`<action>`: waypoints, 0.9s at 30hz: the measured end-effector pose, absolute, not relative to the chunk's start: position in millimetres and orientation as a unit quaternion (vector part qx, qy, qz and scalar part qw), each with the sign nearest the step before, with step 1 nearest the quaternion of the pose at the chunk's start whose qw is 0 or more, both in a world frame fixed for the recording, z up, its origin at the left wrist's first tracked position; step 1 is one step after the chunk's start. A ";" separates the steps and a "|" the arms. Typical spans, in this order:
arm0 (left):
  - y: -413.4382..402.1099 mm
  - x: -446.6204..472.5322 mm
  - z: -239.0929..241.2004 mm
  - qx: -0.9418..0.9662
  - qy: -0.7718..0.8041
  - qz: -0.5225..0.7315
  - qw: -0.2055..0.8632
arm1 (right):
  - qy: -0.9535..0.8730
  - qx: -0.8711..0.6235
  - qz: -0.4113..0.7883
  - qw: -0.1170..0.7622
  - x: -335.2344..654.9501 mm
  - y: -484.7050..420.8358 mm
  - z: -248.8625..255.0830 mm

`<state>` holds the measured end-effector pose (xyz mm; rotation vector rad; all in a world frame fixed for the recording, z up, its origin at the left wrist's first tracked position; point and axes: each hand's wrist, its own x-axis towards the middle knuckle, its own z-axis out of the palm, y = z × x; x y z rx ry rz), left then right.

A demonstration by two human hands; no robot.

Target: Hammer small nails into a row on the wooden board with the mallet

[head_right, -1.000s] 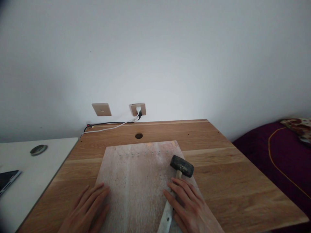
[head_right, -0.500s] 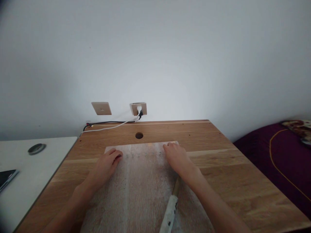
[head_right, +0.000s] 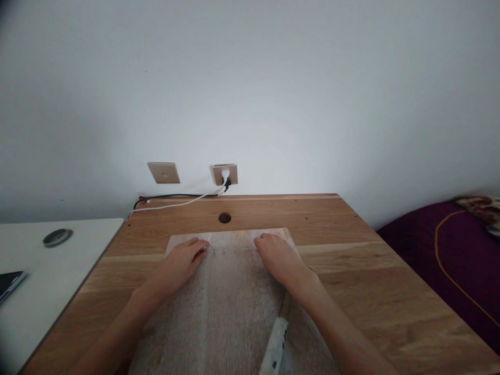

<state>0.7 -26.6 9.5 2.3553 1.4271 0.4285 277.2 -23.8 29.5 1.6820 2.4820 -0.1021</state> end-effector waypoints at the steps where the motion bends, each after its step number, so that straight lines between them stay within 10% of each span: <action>1: -25.9 1.5 9.7 0.834 0.501 0.151 0.176 | 0.826 0.558 -0.034 0.068 276.5 -24.8 30.9; 27: -18.0 20.3 -9.9 0.829 0.467 0.240 0.194 | 0.837 0.534 -0.117 -0.005 228.2 -23.8 28.8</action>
